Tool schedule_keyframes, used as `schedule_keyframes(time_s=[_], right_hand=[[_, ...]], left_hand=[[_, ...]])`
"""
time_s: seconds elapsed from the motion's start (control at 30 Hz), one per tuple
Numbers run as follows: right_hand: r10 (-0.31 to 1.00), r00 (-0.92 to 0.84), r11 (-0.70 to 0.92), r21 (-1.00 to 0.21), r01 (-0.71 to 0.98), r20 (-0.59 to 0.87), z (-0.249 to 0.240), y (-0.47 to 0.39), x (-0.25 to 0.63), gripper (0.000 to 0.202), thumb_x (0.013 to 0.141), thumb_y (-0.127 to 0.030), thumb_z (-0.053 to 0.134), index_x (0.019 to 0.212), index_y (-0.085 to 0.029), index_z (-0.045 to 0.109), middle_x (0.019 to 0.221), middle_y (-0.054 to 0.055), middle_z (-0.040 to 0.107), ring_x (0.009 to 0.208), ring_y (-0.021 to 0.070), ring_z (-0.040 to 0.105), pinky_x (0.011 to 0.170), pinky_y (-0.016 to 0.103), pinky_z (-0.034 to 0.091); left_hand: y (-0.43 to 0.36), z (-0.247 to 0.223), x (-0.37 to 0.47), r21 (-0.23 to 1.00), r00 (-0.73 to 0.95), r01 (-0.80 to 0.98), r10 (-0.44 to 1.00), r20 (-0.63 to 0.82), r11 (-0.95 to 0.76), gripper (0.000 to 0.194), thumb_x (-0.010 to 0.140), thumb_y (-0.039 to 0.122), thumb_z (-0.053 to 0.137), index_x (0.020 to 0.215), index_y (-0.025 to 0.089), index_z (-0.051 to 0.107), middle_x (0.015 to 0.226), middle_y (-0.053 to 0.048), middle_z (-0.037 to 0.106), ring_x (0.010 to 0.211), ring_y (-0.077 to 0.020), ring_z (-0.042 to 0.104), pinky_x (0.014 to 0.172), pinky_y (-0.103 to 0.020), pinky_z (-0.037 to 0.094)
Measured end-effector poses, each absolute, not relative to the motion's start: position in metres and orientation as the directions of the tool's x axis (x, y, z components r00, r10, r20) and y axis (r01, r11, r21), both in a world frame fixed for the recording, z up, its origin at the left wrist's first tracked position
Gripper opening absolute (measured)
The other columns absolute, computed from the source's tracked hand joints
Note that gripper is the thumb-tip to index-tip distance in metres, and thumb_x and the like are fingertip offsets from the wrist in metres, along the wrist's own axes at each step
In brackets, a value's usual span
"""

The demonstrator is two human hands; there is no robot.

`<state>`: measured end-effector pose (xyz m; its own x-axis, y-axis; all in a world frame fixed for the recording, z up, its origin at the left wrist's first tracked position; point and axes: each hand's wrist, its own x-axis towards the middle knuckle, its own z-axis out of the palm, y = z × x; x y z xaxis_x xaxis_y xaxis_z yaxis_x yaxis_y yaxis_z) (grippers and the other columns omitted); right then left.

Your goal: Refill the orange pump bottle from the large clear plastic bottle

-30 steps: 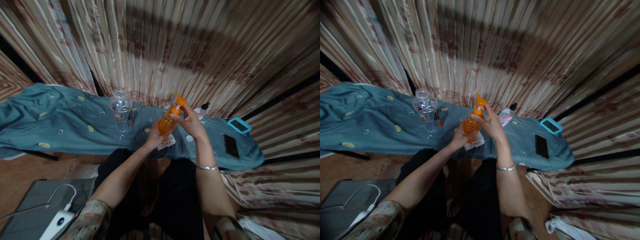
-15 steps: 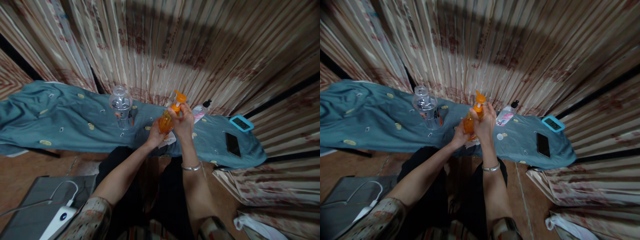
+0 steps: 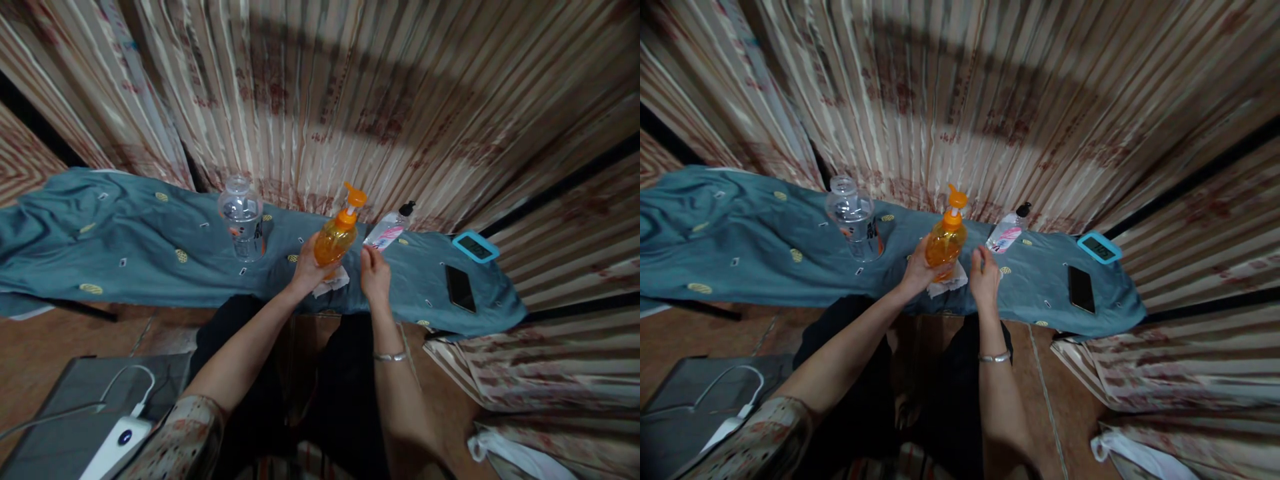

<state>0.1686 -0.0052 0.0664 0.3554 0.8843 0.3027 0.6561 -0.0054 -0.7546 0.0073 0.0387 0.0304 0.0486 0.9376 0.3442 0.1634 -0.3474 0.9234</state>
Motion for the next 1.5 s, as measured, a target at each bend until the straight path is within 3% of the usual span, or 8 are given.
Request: schedule_keyframes(time_s=[0.13, 0.3, 0.6, 0.87, 1.07, 1.2, 1.33, 1.5], right_hand=[[0.938, 0.340, -0.204, -0.676, 0.709, 0.073, 0.021, -0.007, 0.163, 0.041, 0.099, -0.044, 0.067, 0.130, -0.018, 0.062, 0.131, 0.010, 0.062, 0.116, 0.0235, 0.064, 0.100, 0.048, 0.055], [0.956, 0.274, -0.284, -0.577, 0.766, -0.107, 0.007, 0.003, 0.151, 0.039, 0.099, -0.044, 0.067, 0.127, -0.018, 0.063, 0.127, 0.009, 0.064, 0.112, 0.0220, 0.065, 0.097, 0.045, 0.057], [0.952, 0.262, -0.305, -0.594, 0.745, -0.160, 0.009, -0.012, 0.155, 0.036, 0.099, -0.045, 0.066, 0.123, -0.018, 0.064, 0.124, 0.008, 0.064, 0.111, 0.0213, 0.065, 0.097, 0.043, 0.057], [0.932, 0.353, -0.271, -0.804, 0.529, -0.082, 0.008, -0.040, 0.153, 0.035, 0.099, -0.046, 0.066, 0.119, -0.017, 0.065, 0.117, 0.007, 0.066, 0.103, 0.0194, 0.066, 0.092, 0.041, 0.058], [0.906, 0.416, -0.042, -0.963, 0.266, 0.076, 0.025, -0.050, 0.144, 0.038, 0.101, -0.049, 0.062, 0.119, -0.016, 0.064, 0.108, 0.005, 0.066, 0.091, 0.0159, 0.065, 0.082, 0.035, 0.059], [0.876, 0.431, 0.158, -0.973, 0.170, 0.217, 0.058, -0.040, 0.132, 0.043, 0.102, -0.054, 0.058, 0.123, -0.017, 0.061, 0.106, 0.005, 0.065, 0.086, 0.0148, 0.065, 0.077, 0.033, 0.058], [0.835, 0.384, 0.338, -0.918, 0.206, 0.394, 0.094, -0.020, 0.119, 0.044, 0.101, -0.054, 0.060, 0.125, -0.017, 0.062, 0.119, 0.008, 0.065, 0.101, 0.0191, 0.065, 0.089, 0.040, 0.057], [0.828, 0.302, 0.397, -0.874, 0.279, 0.472, 0.117, 0.008, 0.112, 0.043, 0.100, -0.052, 0.062, 0.126, -0.018, 0.060, 0.114, 0.007, 0.065, 0.099, 0.0193, 0.065, 0.093, 0.043, 0.055]], left_hand=[[0.039, 0.030, 0.009, 0.930, 0.027, 0.168, 0.944, 0.328, -0.328, 0.075, 0.063, 0.025, 0.091, 0.131, 0.023, 0.059, 0.137, -0.011, 0.068, 0.127, -0.0312, 0.065, 0.113, -0.050, 0.050], [0.039, 0.032, 0.010, 0.944, 0.002, 0.125, 0.952, 0.307, -0.305, 0.061, 0.065, 0.036, 0.091, 0.119, 0.023, 0.064, 0.114, -0.007, 0.076, 0.105, -0.0271, 0.072, 0.095, -0.043, 0.059], [0.044, 0.037, 0.003, 0.960, -0.044, 0.133, 0.966, 0.253, -0.245, 0.060, 0.061, 0.039, 0.093, 0.109, 0.022, 0.063, 0.101, -0.005, 0.077, 0.093, -0.0255, 0.075, 0.086, -0.040, 0.061], [0.044, 0.034, -0.001, 0.971, -0.069, 0.120, 0.974, 0.216, -0.206, 0.058, 0.060, 0.023, 0.092, 0.112, 0.020, 0.065, 0.106, -0.006, 0.078, 0.099, -0.0256, 0.075, 0.093, -0.040, 0.059], [0.038, 0.035, 0.002, 0.967, -0.017, 0.107, 0.972, 0.235, -0.232, 0.062, 0.064, 0.025, 0.091, 0.119, 0.020, 0.063, 0.111, -0.006, 0.078, 0.102, -0.0254, 0.076, 0.093, -0.039, 0.061], [0.035, 0.033, 0.004, 0.953, 0.007, 0.133, 0.962, 0.274, -0.272, 0.063, 0.064, 0.019, 0.088, 0.121, 0.020, 0.062, 0.112, -0.006, 0.078, 0.103, -0.0256, 0.076, 0.095, -0.040, 0.061], [0.033, 0.033, 0.003, 0.951, 0.067, 0.120, 0.958, 0.279, -0.285, 0.066, 0.064, 0.018, 0.087, 0.124, 0.020, 0.060, 0.107, -0.005, 0.079, 0.097, -0.0250, 0.076, 0.090, -0.039, 0.062], [0.033, 0.034, 0.000, 0.945, 0.035, 0.176, 0.961, 0.274, -0.276, 0.060, 0.064, 0.021, 0.090, 0.117, 0.020, 0.062, 0.111, -0.007, 0.078, 0.103, -0.0269, 0.076, 0.093, -0.040, 0.061]])
